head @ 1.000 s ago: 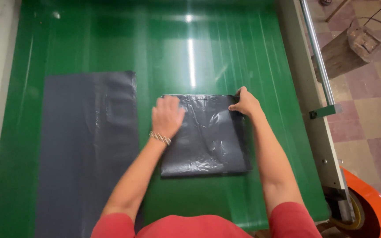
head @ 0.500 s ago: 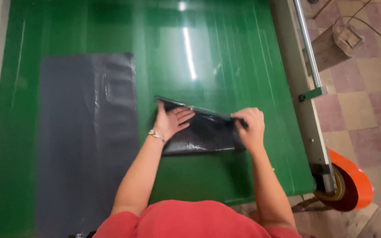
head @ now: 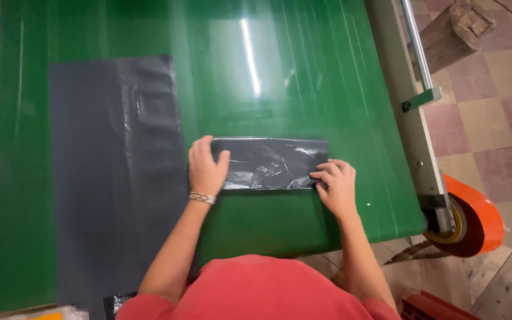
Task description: The person is taking plastic bags from a conveyor belt, folding them into small squares, and placing them into a red plastic crate.
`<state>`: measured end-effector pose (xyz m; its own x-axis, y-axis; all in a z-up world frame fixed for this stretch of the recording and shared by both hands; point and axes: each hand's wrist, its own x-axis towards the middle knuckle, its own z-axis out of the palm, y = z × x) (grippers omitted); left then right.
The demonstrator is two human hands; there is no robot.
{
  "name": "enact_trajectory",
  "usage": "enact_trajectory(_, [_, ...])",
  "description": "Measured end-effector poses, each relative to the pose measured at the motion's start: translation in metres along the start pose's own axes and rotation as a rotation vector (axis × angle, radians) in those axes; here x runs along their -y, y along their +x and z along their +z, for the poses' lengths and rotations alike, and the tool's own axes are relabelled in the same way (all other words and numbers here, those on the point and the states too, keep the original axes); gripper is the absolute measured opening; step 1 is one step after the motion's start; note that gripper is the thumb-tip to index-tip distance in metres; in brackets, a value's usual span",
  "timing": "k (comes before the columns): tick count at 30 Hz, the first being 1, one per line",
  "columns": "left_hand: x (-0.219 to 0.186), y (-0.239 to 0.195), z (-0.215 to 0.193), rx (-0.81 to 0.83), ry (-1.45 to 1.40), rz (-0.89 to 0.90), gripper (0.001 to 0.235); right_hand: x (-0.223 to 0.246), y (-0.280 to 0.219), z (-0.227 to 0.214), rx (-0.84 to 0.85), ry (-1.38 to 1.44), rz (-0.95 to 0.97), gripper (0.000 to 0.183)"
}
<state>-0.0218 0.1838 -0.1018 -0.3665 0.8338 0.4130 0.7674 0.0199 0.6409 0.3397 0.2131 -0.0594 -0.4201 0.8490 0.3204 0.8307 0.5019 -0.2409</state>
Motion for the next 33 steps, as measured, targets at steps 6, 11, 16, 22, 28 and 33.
enact_trajectory(6, [-0.104, -0.009, 0.028, 0.250, 0.283, 0.371, 0.063, 0.091, 0.063, -0.010, -0.006, 0.425, -0.225, 0.041])
enact_trajectory(11, [-0.100, -0.017, 0.043, 0.503, 0.348, 0.361, 0.068, 0.089, 0.079, 0.075, 0.040, 0.278, -0.198, 0.067])
enact_trajectory(16, [-0.060, -0.007, -0.011, 0.648, 0.431, 0.350, 0.095, 0.039, 0.061, 0.058, 0.118, -0.055, -0.147, 0.077])
enact_trajectory(22, [0.017, -0.030, -0.027, 0.378, 0.520, 0.762, 0.081, 0.042, 0.053, 0.055, 0.047, -0.234, -0.061, 0.081])
enact_trajectory(28, [-0.018, -0.026, -0.017, 0.193, 0.352, 1.173, 0.015, 0.129, -0.007, 0.066, 0.228, 0.149, -0.367, 0.087])
enact_trajectory(33, [-0.085, -0.001, -0.014, 1.290, -0.124, 0.290, 0.040, 0.124, -0.062, 0.047, 0.207, 0.511, -0.146, 0.043])
